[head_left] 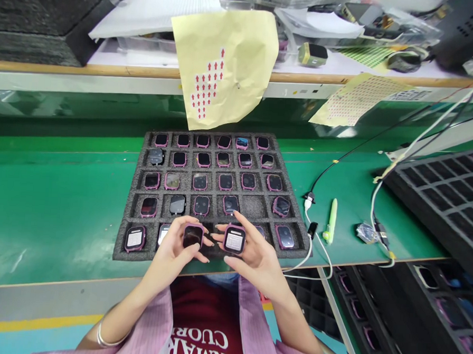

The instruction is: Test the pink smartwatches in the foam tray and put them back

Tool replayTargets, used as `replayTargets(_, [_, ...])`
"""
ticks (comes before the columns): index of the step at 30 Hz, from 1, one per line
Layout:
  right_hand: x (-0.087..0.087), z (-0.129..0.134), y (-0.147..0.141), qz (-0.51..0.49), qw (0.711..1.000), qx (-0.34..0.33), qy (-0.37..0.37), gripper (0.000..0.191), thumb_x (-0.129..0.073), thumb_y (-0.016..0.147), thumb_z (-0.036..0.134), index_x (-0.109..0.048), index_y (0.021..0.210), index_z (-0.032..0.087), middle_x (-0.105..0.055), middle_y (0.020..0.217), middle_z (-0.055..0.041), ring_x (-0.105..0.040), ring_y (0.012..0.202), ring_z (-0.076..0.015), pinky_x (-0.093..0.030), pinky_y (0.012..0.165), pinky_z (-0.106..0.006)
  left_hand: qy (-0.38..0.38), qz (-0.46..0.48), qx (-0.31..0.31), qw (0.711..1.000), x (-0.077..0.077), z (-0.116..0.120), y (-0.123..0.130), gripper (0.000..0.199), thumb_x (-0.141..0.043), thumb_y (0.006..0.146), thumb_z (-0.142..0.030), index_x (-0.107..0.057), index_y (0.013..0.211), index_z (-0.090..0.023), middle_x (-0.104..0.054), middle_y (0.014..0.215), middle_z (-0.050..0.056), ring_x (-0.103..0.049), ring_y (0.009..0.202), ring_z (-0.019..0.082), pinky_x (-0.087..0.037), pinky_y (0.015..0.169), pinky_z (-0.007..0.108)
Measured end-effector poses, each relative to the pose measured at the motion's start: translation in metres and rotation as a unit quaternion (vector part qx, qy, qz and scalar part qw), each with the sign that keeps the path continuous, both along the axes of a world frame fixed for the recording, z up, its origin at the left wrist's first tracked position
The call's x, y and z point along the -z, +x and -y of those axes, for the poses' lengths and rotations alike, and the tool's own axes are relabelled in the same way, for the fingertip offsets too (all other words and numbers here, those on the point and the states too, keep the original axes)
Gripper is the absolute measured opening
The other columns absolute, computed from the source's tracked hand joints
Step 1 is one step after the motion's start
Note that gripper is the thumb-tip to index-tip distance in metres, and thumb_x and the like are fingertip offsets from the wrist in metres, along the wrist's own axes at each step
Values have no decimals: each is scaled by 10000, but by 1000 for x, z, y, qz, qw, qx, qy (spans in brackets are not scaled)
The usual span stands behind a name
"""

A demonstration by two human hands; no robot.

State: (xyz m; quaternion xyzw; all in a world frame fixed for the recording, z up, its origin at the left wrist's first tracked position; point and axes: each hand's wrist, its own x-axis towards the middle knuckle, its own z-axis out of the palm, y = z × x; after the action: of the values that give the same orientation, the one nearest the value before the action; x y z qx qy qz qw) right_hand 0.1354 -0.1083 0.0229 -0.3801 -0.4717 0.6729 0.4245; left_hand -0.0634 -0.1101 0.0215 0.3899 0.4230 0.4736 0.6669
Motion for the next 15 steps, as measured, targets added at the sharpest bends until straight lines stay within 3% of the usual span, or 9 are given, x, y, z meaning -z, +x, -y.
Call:
replayTargets(2, [2,-4,2,77,996,-5,40,682,-634,854,179,-302,1440,281,-584,1259,-116,-634,1096,-244,-504,962,-448,9,-8,-11,1000,0,-1,0,379,-633,819,-190,-462,1152,-252,-549,1063,38,-633,901,182,-610,644,274])
replayTargets(4, [3,-10,4,211,970,-9,123,585,-637,843,190,-415,1378,269,-593,1224,-106,-615,1101,-257,-491,966,-460,9,-11,-15,1000,1,-1,0,442,-653,800,-166,-439,1175,-256,-538,1066,39,-635,906,180,-607,646,265])
replayTargets(8, [-5,-20,14,442,850,-54,281,611,-720,771,271,-496,1340,256,-557,1224,-115,-518,1133,-312,-453,957,-506,-2,-19,-12,1000,3,0,1,518,-675,772,-147,-423,1208,-266,-537,1063,36,-633,900,175,-601,639,260])
replayTargets(10, [-10,-21,25,489,816,-53,302,580,-686,813,349,-489,1349,248,-569,1198,-119,-529,1089,-308,-466,917,-496,-6,-30,-15,999,4,0,2,506,-684,766,-163,-441,1200,-262,-544,1054,34,-636,888,176,-600,626,260])
replayTargets(13, [-10,-16,43,555,783,23,279,349,-530,923,376,-594,1225,215,-622,1065,-126,-574,997,-307,-466,877,-497,-11,-46,-32,998,6,0,5,459,-702,755,-204,-479,1154,-243,-569,1006,30,-652,849,183,-592,569,247])
replayTargets(15, [-3,-10,49,581,773,69,244,319,-485,944,364,-613,1184,197,-634,992,-131,-602,928,-308,-485,826,-480,-8,-61,-49,997,7,-1,8,418,-709,749,-224,-500,1110,-230,-583,968,25,-654,826,184,-583,530,232])
